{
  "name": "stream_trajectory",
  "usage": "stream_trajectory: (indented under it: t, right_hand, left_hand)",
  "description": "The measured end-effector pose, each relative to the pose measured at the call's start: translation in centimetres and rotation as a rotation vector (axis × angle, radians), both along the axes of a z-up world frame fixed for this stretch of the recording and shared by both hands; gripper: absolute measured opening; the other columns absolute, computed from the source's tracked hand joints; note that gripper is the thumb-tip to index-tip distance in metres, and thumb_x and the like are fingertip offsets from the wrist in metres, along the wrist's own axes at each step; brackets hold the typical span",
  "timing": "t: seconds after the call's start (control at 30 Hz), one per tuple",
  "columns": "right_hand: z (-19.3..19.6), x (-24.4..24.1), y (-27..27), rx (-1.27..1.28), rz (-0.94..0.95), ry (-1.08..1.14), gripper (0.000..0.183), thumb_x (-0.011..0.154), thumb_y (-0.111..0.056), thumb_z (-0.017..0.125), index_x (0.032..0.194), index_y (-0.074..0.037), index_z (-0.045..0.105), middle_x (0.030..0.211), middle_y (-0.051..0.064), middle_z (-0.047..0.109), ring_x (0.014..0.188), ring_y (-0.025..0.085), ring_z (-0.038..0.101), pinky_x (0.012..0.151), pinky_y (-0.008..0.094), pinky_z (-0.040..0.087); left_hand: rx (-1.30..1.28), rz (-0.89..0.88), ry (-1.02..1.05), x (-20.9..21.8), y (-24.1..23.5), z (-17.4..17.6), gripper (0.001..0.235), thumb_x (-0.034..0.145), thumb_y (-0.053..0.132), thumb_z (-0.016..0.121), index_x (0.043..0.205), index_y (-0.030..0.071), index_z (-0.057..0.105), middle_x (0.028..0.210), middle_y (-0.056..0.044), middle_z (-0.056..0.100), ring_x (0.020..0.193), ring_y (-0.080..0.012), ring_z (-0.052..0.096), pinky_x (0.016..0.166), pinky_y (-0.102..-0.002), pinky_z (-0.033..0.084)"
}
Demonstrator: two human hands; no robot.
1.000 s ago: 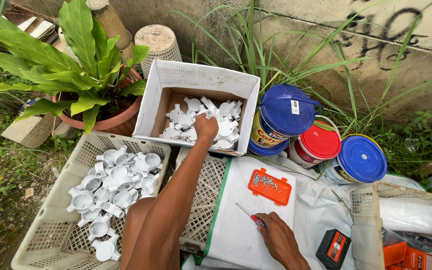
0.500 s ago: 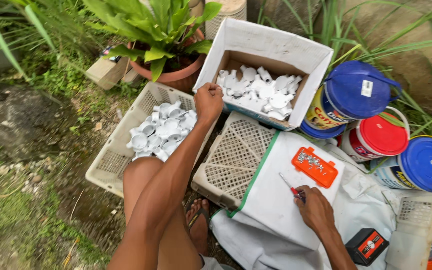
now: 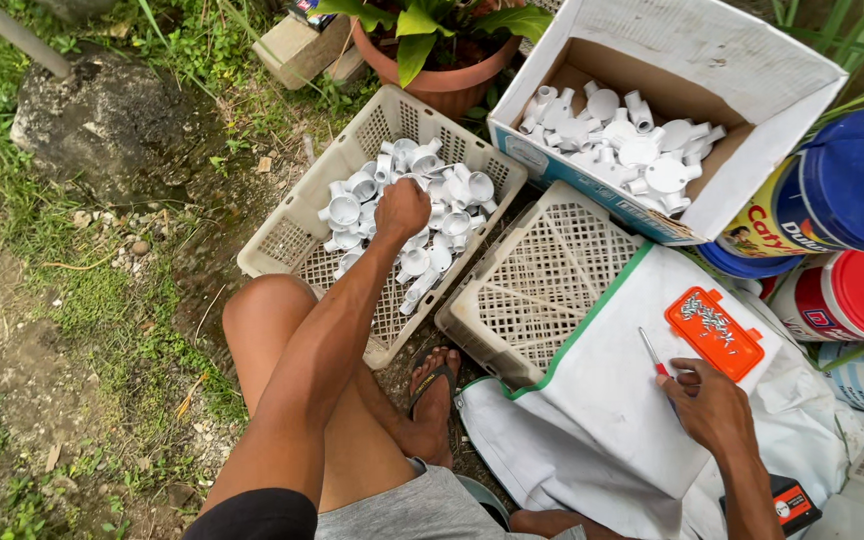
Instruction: The person inserts small screws into white plastic T-shaped pipe fittings using a screwdriver, periodically picking additional pieces from storage baskets and organizing them.
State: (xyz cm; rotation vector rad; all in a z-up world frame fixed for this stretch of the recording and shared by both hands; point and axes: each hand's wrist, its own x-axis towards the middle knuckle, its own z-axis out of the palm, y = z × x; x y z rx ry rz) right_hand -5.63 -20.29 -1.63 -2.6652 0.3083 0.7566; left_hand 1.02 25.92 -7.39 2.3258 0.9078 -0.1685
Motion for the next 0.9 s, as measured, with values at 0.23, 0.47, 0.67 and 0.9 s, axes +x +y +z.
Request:
stream_trajectory:
  t: [0.23, 0.47, 0.67, 0.9]
  right_hand:
    - [1.5, 0.2, -1.7, 0.021, -0.088, -0.073, 0.039, 0.092, -0.039, 0.061, 0.121, -0.015, 0.069, 0.11, 0.01, 0.071, 0.103, 0.027, 0.065, 0.097, 0.039, 0.041]
    - [0.6, 0.8, -5.4, -0.06, -0.14, -0.123, 0.039, 0.094, -0.046, 0.061, 0.12, -0.018, 0.072, 0.111, 0.007, 0.071, 0.099, 0.028, 0.065, 0.091, 0.044, 0.043]
    - [0.3, 1.1, -3.9, -0.002, -0.13, -0.132, 0.035, 0.093, -0.044, 0.063, 0.117, -0.02, 0.073, 0.105, 0.008, 0.073, 0.094, 0.028, 0.067, 0.092, 0.04, 0.041]
    - [1.2, 0.8, -1.8, 0.032, -0.114, -0.041, 0.035, 0.092, -0.04, 0.062, 0.119, -0.021, 0.072, 0.109, 0.001, 0.073, 0.098, 0.026, 0.068, 0.091, 0.036, 0.041]
  left_hand:
    - [0.184, -0.387, 0.389, -4.9, 0.2, -5.7, 0.037, 0.085, 0.008, 0.045, 0.12, 0.005, 0.057, 0.12, -0.017, 0.061, 0.109, -0.0348, 0.06, 0.09, -0.049, 0.049]
    - [0.129, -0.57, 0.463, -7.7, 0.3, -6.8, 0.023, 0.095, 0.019, 0.047, 0.114, 0.006, 0.053, 0.101, -0.013, 0.064, 0.091, -0.0265, 0.063, 0.088, -0.048, 0.051]
    - [-0.067, -0.585, 0.457, -7.5, -1.6, -5.7, 0.063, 0.096, 0.03, 0.05, 0.15, 0.023, 0.018, 0.14, -0.023, 0.032, 0.113, -0.04, 0.053, 0.092, -0.053, 0.05]
    - [0.032, -0.593, 0.51, -6.3, -1.0, -8.4, 0.055, 0.091, 0.005, 0.057, 0.141, 0.018, 0.039, 0.146, -0.022, 0.025, 0.114, -0.0404, 0.054, 0.091, -0.05, 0.054]
